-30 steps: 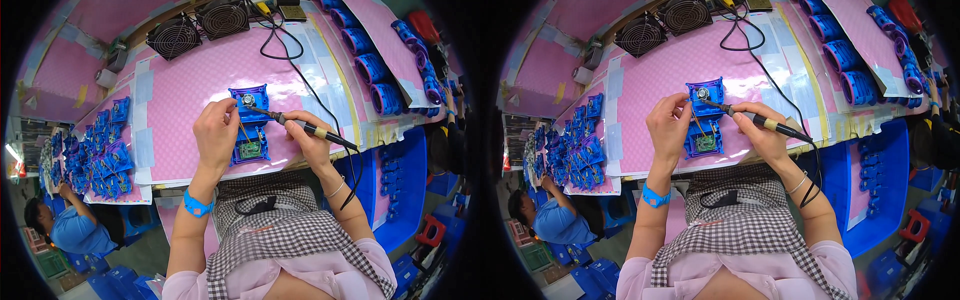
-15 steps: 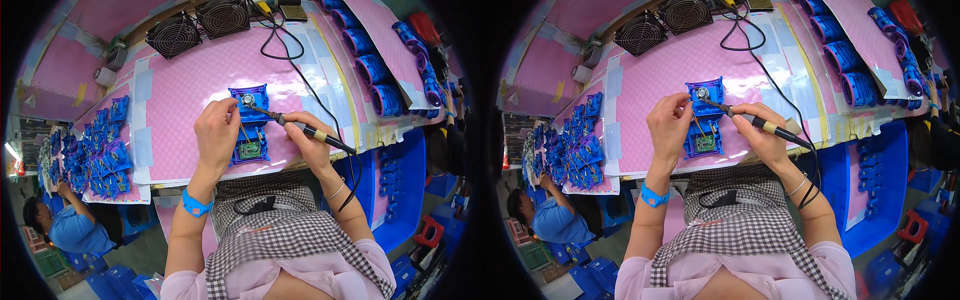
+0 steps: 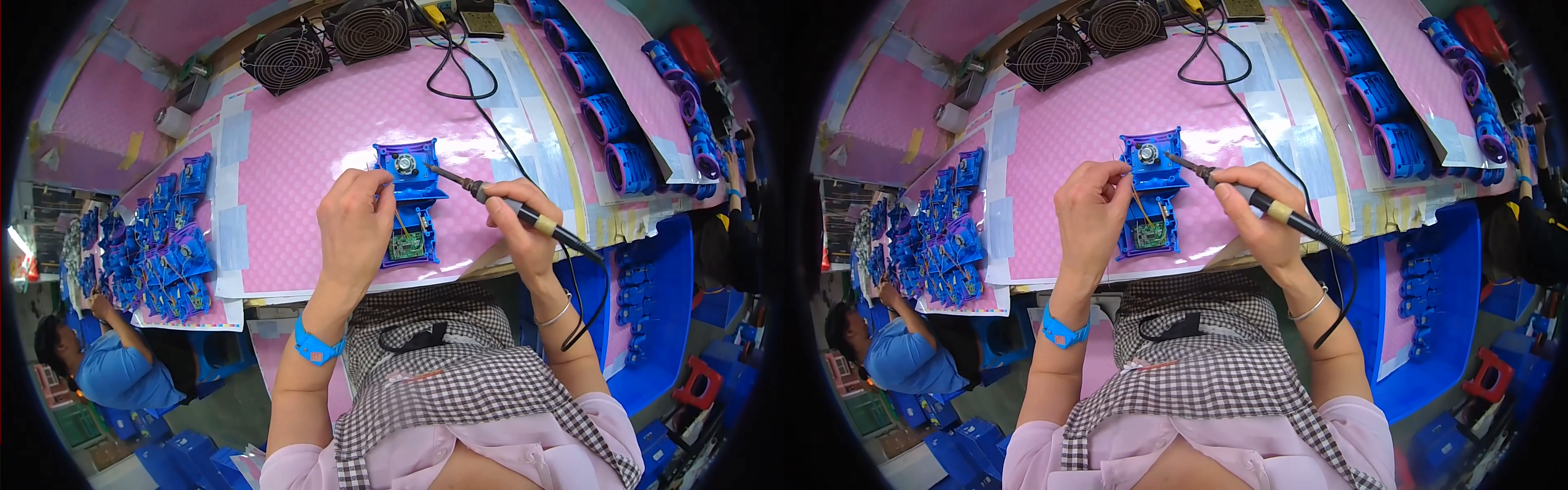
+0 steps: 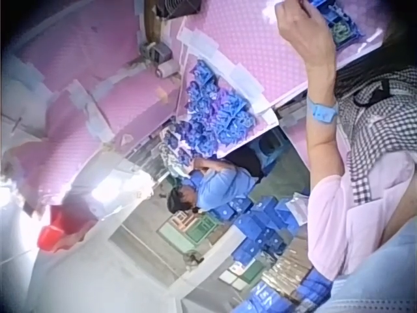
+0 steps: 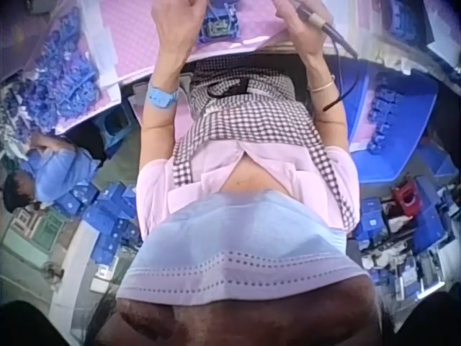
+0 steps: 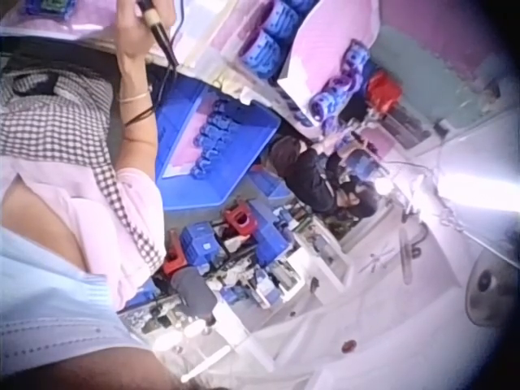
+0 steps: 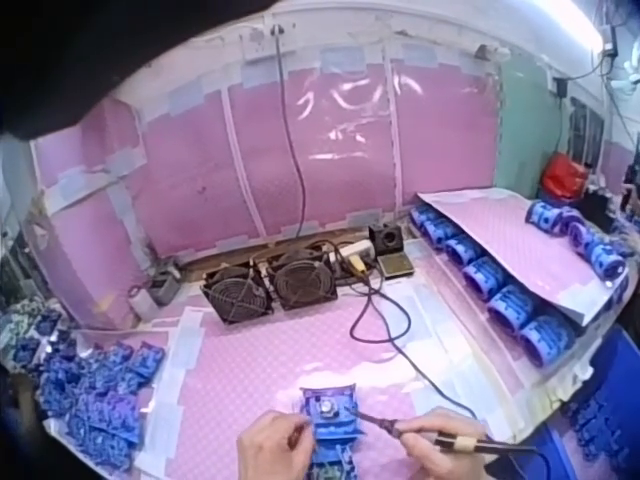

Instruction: Soldering wires to small cooling fan circuit boards at a factory workbench.

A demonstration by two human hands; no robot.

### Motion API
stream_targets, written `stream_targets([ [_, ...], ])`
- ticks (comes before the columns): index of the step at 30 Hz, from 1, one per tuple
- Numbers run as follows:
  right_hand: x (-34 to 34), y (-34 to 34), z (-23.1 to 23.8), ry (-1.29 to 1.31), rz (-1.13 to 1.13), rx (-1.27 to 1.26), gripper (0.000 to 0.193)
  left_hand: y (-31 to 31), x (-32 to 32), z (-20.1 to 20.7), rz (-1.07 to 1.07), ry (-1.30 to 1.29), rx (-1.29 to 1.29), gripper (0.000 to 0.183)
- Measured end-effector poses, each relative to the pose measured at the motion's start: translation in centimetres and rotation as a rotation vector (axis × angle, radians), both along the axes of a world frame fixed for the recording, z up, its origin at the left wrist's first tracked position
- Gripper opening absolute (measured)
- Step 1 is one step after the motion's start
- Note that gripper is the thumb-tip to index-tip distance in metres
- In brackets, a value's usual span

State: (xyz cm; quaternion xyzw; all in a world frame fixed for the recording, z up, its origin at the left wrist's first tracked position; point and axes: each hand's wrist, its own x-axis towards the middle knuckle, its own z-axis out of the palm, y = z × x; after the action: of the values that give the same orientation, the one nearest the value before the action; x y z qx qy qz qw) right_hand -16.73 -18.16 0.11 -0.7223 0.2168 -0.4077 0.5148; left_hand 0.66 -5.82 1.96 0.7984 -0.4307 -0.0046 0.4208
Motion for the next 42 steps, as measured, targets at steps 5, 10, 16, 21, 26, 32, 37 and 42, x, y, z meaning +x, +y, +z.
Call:
stream_targets([
  [5,0.0,-1.0,0.5,0.084,0.061,-0.027,0.013,-1.2,-0.5,-0.6,-0.031,-0.169,0.011,0.019],
  [10,0.1,-1.0,0.2,0.086,0.076,-0.064,0.013,-2.1,-0.7,-1.2,-0.037,-0.173,0.031,0.021],
  [16,0.2,-1.2,0.0,0.09,0.076,-0.075,0.013,-2.5,-1.2,-0.9,-0.065,-0.093,0.085,0.019],
  [21,0.3,-1.2,0.2,0.093,0.079,-0.079,0.013,-2.7,-1.1,-0.9,-0.079,-0.113,0.101,0.018],
  [26,0.5,-1.2,0.4,0.089,0.083,-0.126,0.013,-2.7,-0.7,-1.3,-0.057,-0.231,0.089,0.022],
  [32,0.3,-1.3,0.1,0.08,0.078,-0.146,0.013,0.7,1.6,-0.4,0.266,0.429,-0.285,0.01],
  [37,0.3,-1.2,0.6,0.063,0.069,-0.072,0.013,1.1,3.0,-3.5,0.122,0.333,-0.013,0.022],
  [42,0.3,-0.9,0.5,0.089,0.07,-0.097,0.012,1.2,2.6,-2.9,0.226,0.4,0.034,0.02],
])
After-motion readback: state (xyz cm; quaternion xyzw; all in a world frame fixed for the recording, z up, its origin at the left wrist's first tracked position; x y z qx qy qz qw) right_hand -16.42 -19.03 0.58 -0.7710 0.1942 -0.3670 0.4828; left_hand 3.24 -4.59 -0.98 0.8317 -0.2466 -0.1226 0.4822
